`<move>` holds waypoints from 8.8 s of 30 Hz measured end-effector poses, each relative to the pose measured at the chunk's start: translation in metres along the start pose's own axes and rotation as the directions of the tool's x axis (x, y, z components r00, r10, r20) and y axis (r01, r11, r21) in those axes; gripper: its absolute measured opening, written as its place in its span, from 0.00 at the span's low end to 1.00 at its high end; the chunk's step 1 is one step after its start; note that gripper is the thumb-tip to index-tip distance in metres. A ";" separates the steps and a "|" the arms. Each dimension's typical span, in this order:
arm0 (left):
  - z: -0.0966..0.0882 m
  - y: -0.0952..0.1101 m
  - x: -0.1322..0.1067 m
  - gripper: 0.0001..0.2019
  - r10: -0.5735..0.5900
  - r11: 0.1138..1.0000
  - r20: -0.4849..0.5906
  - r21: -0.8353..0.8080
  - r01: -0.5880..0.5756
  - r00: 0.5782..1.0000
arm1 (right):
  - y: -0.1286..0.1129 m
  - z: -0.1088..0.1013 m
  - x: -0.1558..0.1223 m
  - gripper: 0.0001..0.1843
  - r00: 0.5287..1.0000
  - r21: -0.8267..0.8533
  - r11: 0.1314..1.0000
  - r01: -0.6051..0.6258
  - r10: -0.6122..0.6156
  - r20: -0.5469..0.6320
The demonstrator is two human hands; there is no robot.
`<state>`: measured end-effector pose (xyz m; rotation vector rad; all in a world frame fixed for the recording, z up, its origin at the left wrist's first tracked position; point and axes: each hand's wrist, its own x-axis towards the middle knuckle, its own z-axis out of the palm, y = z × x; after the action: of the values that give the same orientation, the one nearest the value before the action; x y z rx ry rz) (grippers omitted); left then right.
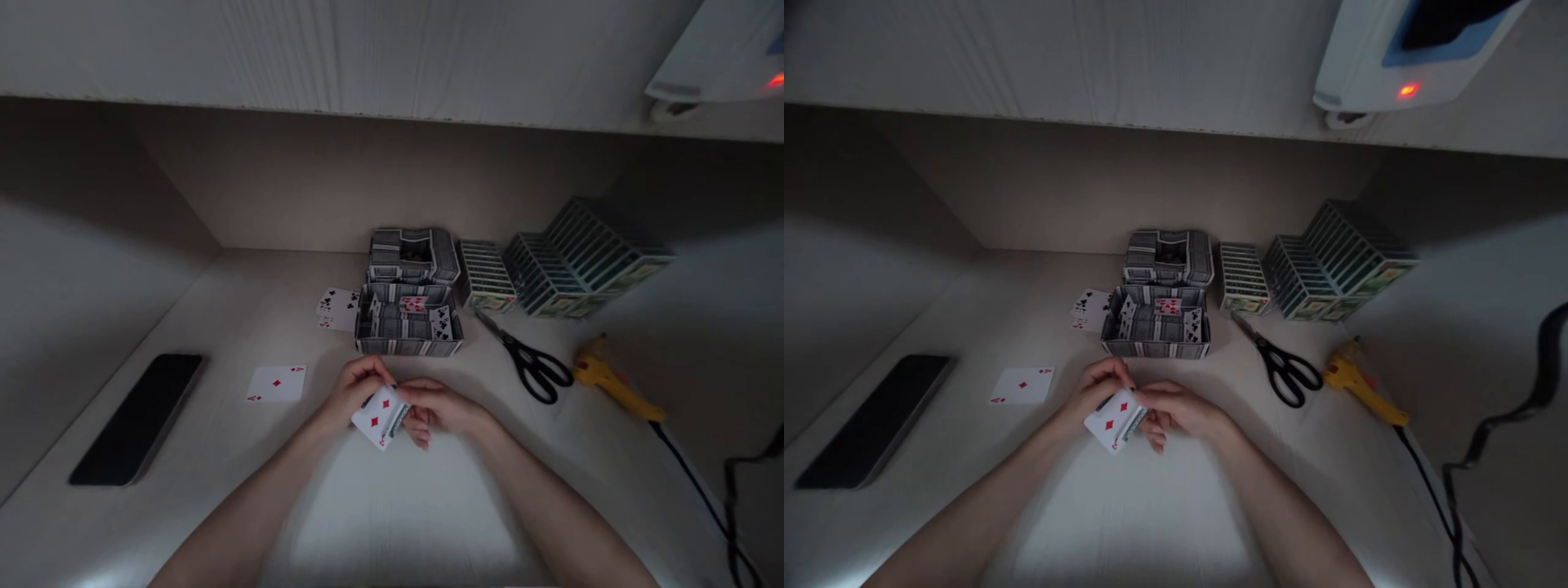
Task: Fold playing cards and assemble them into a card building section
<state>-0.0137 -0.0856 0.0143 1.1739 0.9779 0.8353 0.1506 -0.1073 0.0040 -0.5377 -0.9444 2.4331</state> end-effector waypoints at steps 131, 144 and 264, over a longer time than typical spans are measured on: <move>0.012 -0.014 0.000 0.19 0.160 0.946 -0.108 0.299 -0.122 0.981 | 0.016 0.002 0.011 0.12 0.818 -0.751 0.657 0.059 -0.463 -0.341; 0.000 0.001 0.000 0.19 0.062 0.988 -0.164 0.151 -0.037 0.985 | 0.003 0.006 0.010 0.17 0.827 -0.495 0.829 0.262 -0.457 -0.327; 0.015 -0.007 -0.015 0.06 0.254 0.962 -0.147 0.143 -0.234 0.956 | 0.007 0.003 0.010 0.34 0.993 0.127 0.988 -0.088 0.096 -0.066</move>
<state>-0.0050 -0.1055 0.0114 1.3688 1.0435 1.0949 0.1384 -0.1083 -0.0008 -0.6323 -0.7493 2.5161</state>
